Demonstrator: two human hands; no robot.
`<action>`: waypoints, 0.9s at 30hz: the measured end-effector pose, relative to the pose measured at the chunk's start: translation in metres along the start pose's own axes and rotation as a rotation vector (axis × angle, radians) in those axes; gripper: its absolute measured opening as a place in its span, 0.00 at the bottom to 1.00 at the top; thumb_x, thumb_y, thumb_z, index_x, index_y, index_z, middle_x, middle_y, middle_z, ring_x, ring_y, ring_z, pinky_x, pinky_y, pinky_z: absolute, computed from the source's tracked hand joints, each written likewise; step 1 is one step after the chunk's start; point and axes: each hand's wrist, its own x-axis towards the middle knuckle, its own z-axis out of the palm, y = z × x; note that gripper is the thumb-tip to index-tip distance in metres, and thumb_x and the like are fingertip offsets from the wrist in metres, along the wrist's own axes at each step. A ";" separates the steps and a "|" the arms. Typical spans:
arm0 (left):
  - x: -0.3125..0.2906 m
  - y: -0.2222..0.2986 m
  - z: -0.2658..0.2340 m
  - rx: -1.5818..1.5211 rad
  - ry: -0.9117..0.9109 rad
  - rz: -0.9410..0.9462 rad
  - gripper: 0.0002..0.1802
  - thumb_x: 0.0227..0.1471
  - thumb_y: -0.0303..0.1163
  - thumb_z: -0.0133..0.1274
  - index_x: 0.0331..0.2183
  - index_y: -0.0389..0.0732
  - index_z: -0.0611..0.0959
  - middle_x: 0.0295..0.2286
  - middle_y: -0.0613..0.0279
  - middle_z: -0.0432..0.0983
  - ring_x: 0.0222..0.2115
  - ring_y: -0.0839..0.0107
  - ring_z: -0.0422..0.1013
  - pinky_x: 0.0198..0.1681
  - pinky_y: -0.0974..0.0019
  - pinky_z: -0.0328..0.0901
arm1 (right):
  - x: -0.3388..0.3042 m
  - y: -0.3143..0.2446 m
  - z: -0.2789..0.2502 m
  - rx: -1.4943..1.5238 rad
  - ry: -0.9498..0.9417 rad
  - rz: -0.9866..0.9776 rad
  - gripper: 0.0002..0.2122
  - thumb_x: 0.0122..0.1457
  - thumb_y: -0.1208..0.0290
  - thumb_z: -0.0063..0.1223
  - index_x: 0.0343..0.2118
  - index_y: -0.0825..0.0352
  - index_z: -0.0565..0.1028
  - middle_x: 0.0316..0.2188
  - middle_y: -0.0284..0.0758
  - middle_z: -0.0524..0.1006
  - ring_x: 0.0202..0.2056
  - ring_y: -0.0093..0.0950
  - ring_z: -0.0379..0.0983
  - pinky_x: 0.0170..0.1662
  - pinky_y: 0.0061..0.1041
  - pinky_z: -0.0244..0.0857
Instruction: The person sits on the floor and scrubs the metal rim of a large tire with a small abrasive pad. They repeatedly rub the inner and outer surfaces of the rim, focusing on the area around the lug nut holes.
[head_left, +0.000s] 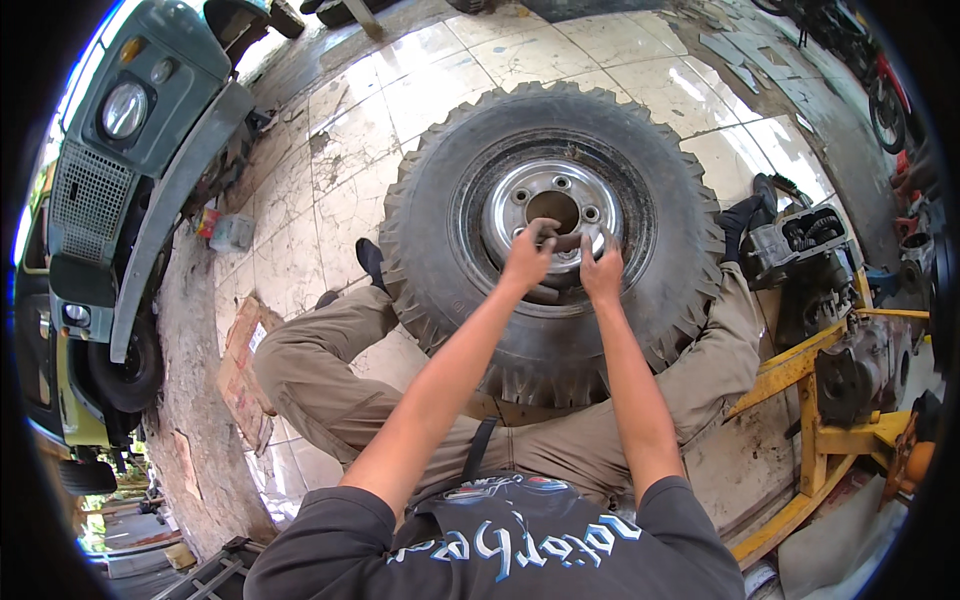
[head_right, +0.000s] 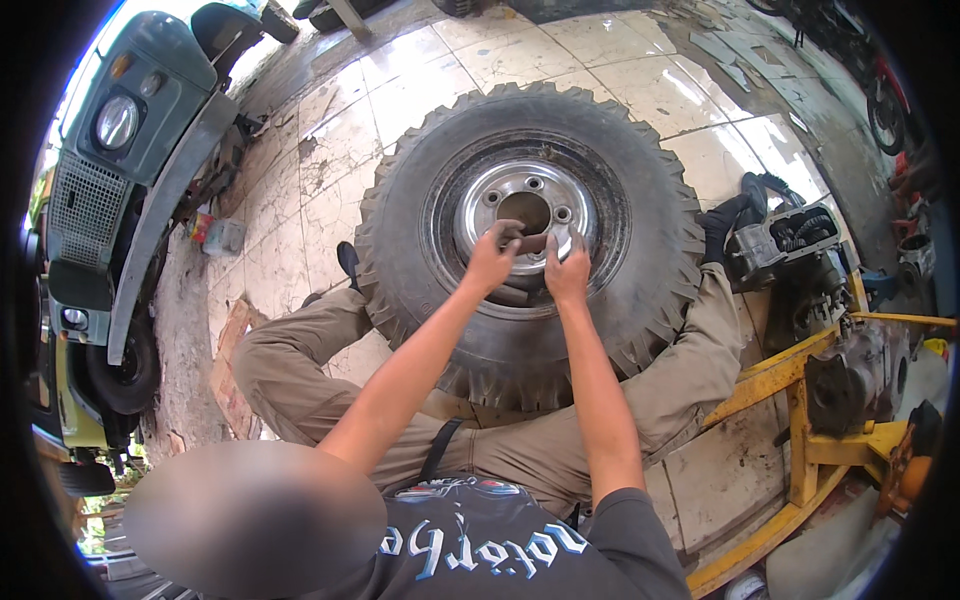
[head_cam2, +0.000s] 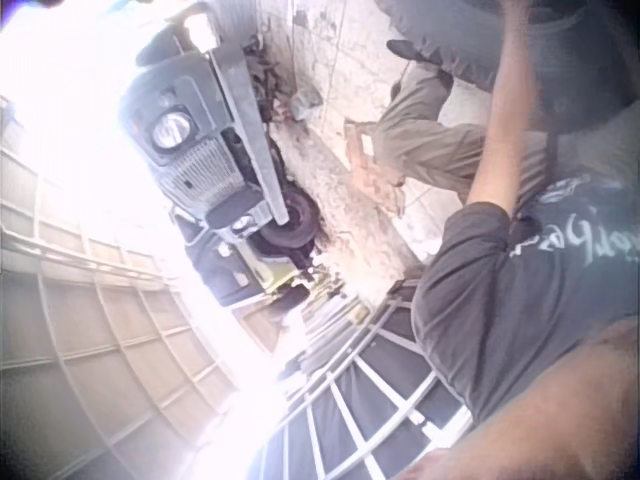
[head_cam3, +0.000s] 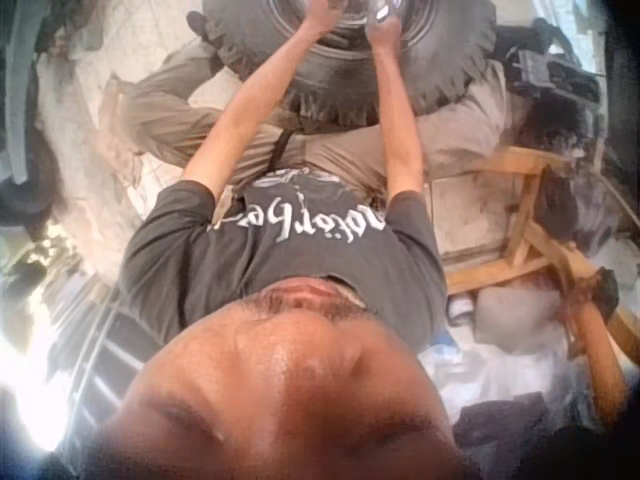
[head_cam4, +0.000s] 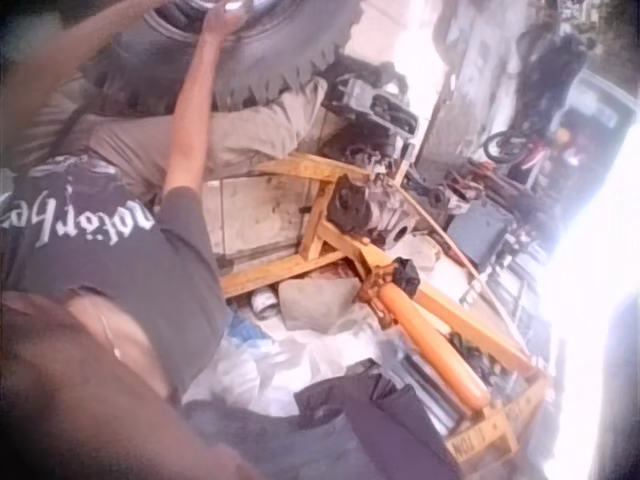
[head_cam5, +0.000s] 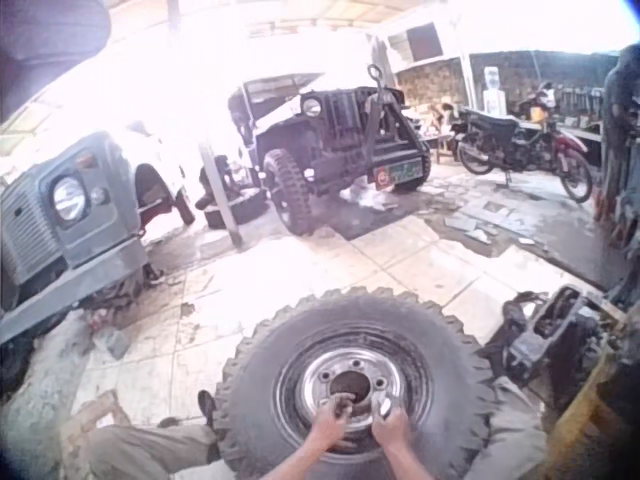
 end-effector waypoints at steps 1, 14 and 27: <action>-0.001 0.007 0.012 -0.165 -0.004 -0.050 0.15 0.55 0.19 0.56 0.46 0.36 0.78 0.37 0.57 0.79 0.41 0.67 0.76 0.47 0.65 0.69 | -0.001 -0.001 0.001 0.153 -0.022 0.147 0.22 0.64 0.59 0.56 0.50 0.77 0.75 0.44 0.49 0.78 0.47 0.41 0.74 0.54 0.36 0.65; 0.002 -0.015 -0.020 0.681 -0.021 -0.057 0.29 0.58 0.44 0.53 0.57 0.38 0.74 0.55 0.43 0.70 0.57 0.46 0.65 0.62 0.48 0.58 | 0.003 0.054 -0.040 0.586 0.013 0.577 0.12 0.56 0.69 0.68 0.37 0.70 0.80 0.33 0.30 0.79 0.34 0.20 0.73 0.42 0.22 0.67; 0.010 -0.073 -0.076 1.038 -0.392 0.248 0.30 0.65 0.49 0.41 0.60 0.43 0.72 0.60 0.45 0.65 0.62 0.48 0.60 0.67 0.46 0.51 | -0.013 0.040 -0.024 0.250 0.023 0.326 0.16 0.56 0.65 0.68 0.40 0.72 0.78 0.33 0.32 0.79 0.37 0.23 0.72 0.46 0.25 0.67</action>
